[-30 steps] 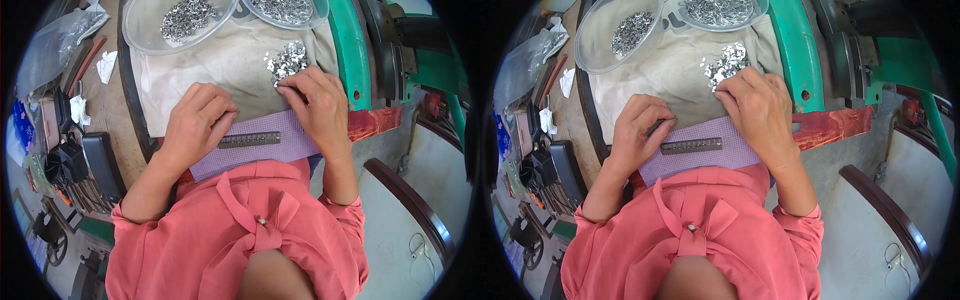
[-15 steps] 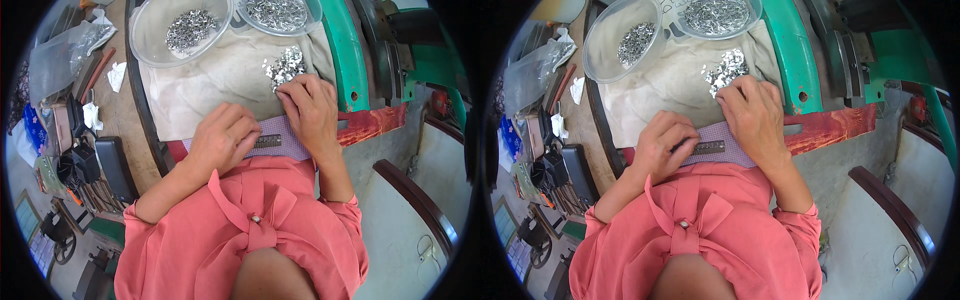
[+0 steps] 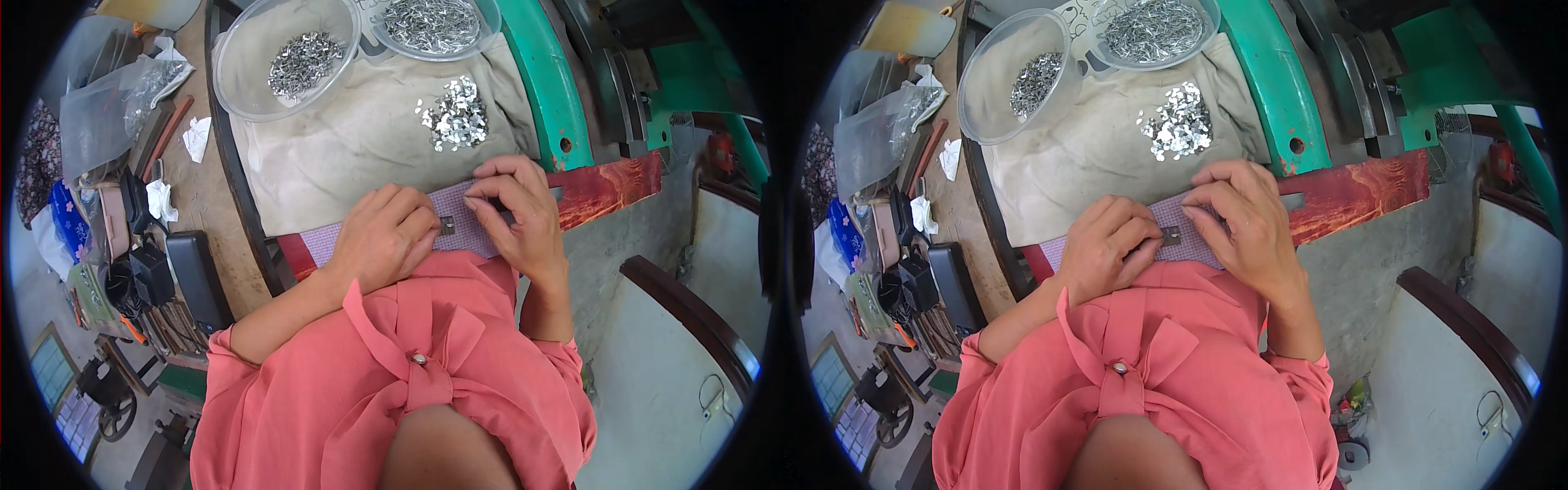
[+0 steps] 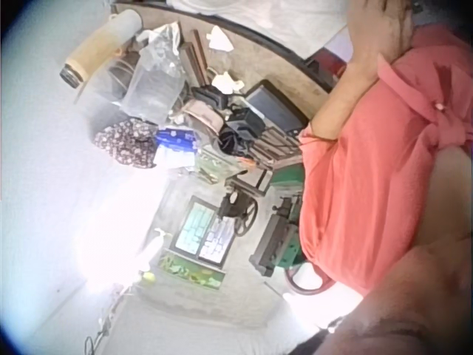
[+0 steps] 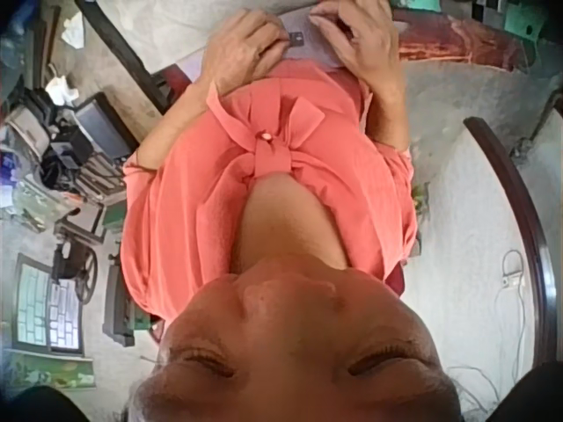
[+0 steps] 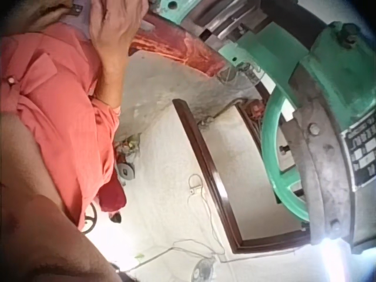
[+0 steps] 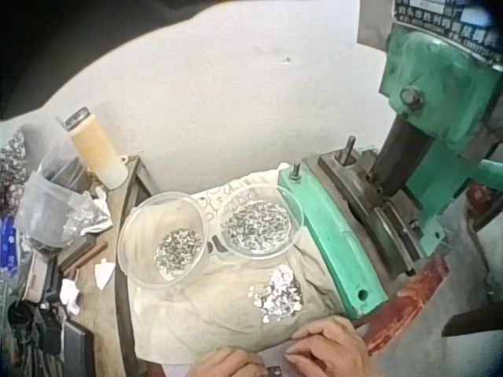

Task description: The person operates a green manual press machine to process small metal pieces, then manually assembles them into a long, segmented metal strip. They pick individual pieces from a pile and carefully insert them into the strip's slots, working methodically to fill the length of the component.

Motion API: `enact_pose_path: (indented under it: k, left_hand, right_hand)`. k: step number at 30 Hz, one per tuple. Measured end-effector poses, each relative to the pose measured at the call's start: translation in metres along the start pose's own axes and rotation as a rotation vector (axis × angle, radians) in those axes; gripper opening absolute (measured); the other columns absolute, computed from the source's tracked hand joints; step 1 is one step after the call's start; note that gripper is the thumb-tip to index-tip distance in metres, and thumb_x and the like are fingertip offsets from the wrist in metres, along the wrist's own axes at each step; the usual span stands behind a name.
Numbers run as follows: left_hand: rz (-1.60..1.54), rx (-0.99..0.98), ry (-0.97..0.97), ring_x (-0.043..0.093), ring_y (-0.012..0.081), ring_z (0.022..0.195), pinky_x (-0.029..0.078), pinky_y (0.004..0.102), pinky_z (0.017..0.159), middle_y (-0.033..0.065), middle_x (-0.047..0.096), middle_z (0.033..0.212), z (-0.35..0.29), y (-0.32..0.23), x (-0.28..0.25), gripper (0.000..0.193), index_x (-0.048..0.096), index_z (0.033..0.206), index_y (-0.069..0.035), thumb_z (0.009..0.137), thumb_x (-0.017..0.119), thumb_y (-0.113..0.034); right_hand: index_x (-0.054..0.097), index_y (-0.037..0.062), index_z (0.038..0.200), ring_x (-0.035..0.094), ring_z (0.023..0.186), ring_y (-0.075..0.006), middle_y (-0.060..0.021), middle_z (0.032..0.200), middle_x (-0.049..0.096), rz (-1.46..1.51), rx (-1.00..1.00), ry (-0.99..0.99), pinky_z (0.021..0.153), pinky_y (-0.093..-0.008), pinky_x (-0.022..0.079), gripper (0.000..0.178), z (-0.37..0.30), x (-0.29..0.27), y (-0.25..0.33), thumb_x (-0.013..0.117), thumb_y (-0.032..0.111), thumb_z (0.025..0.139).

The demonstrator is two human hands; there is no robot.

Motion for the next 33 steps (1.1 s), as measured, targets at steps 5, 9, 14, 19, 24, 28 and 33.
enact_pose_path:
  k: [5, 9, 14, 19, 24, 28, 33]
  left_hand:
    - [0.007, -0.019, -0.002, 0.061, 0.0269, 0.085, 0.050, 0.0373, 0.073, 0.0053, 0.065, 0.095, -0.001, 0.000, 0.000, 0.020, 0.066, 0.088, -0.008, 0.072, 0.078, -0.005]
    - [-0.003, -0.020, 0.009, 0.060, 0.0277, 0.086, 0.050, 0.0380, 0.074, 0.0059, 0.065, 0.096, -0.003, 0.000, -0.001, 0.022, 0.066, 0.091, -0.008, 0.073, 0.079, -0.007]
    - [0.003, -0.068, 0.089, 0.058, 0.0284, 0.099, 0.048, 0.0395, 0.083, 0.0070, 0.060, 0.105, -0.007, 0.002, 0.001, 0.027, 0.062, 0.098, -0.008, 0.077, 0.077, -0.015]
    - [0.001, -0.050, 0.048, 0.060, 0.0301, 0.092, 0.050, 0.0394, 0.077, 0.0078, 0.063, 0.102, -0.006, 0.001, -0.003, 0.029, 0.064, 0.097, -0.007, 0.074, 0.082, -0.011]
    - [0.019, -0.104, 0.048, 0.060, 0.0298, 0.092, 0.050, 0.0396, 0.077, 0.0077, 0.063, 0.101, -0.006, 0.004, -0.012, 0.029, 0.064, 0.097, -0.006, 0.074, 0.081, -0.010]
    - [0.041, -0.070, 0.078, 0.061, 0.0288, 0.091, 0.051, 0.0395, 0.077, 0.0072, 0.063, 0.101, -0.008, 0.005, -0.016, 0.028, 0.065, 0.097, -0.006, 0.074, 0.081, -0.010]
    - [0.053, -0.024, 0.065, 0.061, 0.0273, 0.090, 0.051, 0.0384, 0.076, 0.0059, 0.064, 0.099, -0.009, 0.001, -0.009, 0.023, 0.066, 0.093, -0.007, 0.075, 0.080, -0.010]
  right_hand:
    - [0.068, 0.0065, 0.092, 0.060, 0.100, -0.0276, -0.0068, 0.104, 0.063, 0.019, -0.027, 0.061, 0.091, -0.0412, 0.044, 0.017, -0.014, 0.007, 0.007, 0.077, 0.009, 0.079]
    - [0.067, 0.0061, 0.093, 0.060, 0.099, -0.0284, -0.0066, 0.104, 0.063, 0.037, -0.059, 0.079, 0.092, -0.0417, 0.044, 0.018, -0.016, 0.013, 0.014, 0.076, 0.008, 0.078]
    - [0.065, 0.0058, 0.090, 0.060, 0.096, -0.0282, -0.0064, 0.104, 0.062, -0.016, -0.117, 0.109, 0.092, -0.0423, 0.045, 0.015, -0.014, 0.017, 0.024, 0.074, 0.007, 0.078]
    - [0.065, 0.0059, 0.090, 0.060, 0.093, -0.0267, -0.0062, 0.102, 0.061, -0.137, -0.169, 0.137, 0.091, -0.0426, 0.046, 0.015, -0.012, 0.022, 0.033, 0.072, 0.008, 0.076]
    - [0.066, 0.0065, 0.089, 0.060, 0.092, -0.0264, -0.0057, 0.100, 0.062, -0.159, -0.190, 0.141, 0.092, -0.0424, 0.046, 0.016, -0.011, 0.023, 0.035, 0.073, 0.008, 0.075]
    - [0.069, 0.0078, 0.091, 0.061, 0.093, -0.0260, -0.0050, 0.100, 0.063, -0.129, -0.181, 0.157, 0.091, -0.0418, 0.045, 0.018, -0.009, 0.017, 0.031, 0.075, 0.008, 0.075]
    - [0.073, 0.0080, 0.092, 0.062, 0.088, -0.0249, -0.0036, 0.095, 0.065, -0.119, -0.123, 0.066, 0.086, -0.0399, 0.045, 0.018, -0.009, 0.001, 0.021, 0.079, 0.007, 0.075]
Point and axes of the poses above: each hand's wrist, its own z-axis towards the middle knuckle, its own x-axis out of the palm, y = z × x, the point moved 7 cm from there along z, towards the middle knuckle
